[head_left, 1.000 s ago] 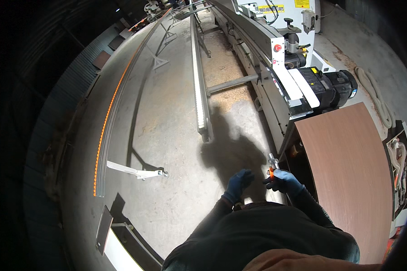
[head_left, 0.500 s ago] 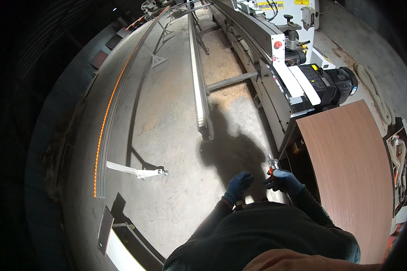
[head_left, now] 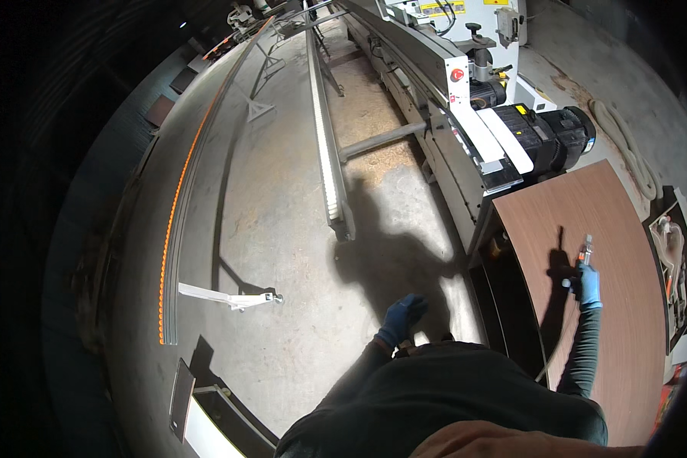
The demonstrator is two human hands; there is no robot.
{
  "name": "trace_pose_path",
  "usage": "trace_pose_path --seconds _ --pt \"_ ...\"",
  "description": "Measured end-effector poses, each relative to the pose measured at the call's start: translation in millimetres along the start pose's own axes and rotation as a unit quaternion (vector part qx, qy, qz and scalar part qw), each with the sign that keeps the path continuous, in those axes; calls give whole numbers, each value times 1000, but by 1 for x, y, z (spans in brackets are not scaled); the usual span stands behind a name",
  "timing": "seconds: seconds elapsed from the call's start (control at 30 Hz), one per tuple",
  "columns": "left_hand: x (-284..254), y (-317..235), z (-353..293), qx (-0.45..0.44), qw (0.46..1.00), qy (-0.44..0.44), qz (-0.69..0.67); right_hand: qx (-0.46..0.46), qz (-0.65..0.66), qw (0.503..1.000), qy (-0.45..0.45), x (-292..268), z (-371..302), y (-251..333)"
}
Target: The person picks up and places several flat panels of different colors on a workbench, then moves to a cabinet and uses a handheld air nozzle to blow dust from its surface and interior. The person continues to handle panels and use the air nozzle on a machine.
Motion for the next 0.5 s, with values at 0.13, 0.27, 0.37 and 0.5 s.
trace_pose_path --seconds 0.13,0.27,0.37,0.5 --pt "-5 11 8 -31 997 12 75 66 -229 958 -156 -132 23 -90" --pt "0 17 20 52 976 17 210 83 -300 935 -170 -245 4 -157" --pt "14 15 22 56 981 3 185 101 -444 864 -215 -306 -20 -192" --pt "41 0 16 -26 997 40 -62 133 -566 793 -181 -341 -38 -227"
Point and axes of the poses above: each hand's wrist, its own z-axis towards the middle knuckle, its own x-axis out of the palm, y = z × x, the point moved 2 cm from there along z, towards the middle knuckle, and after that the axes turned 13 degrees about -x, right-handed, at the moved point
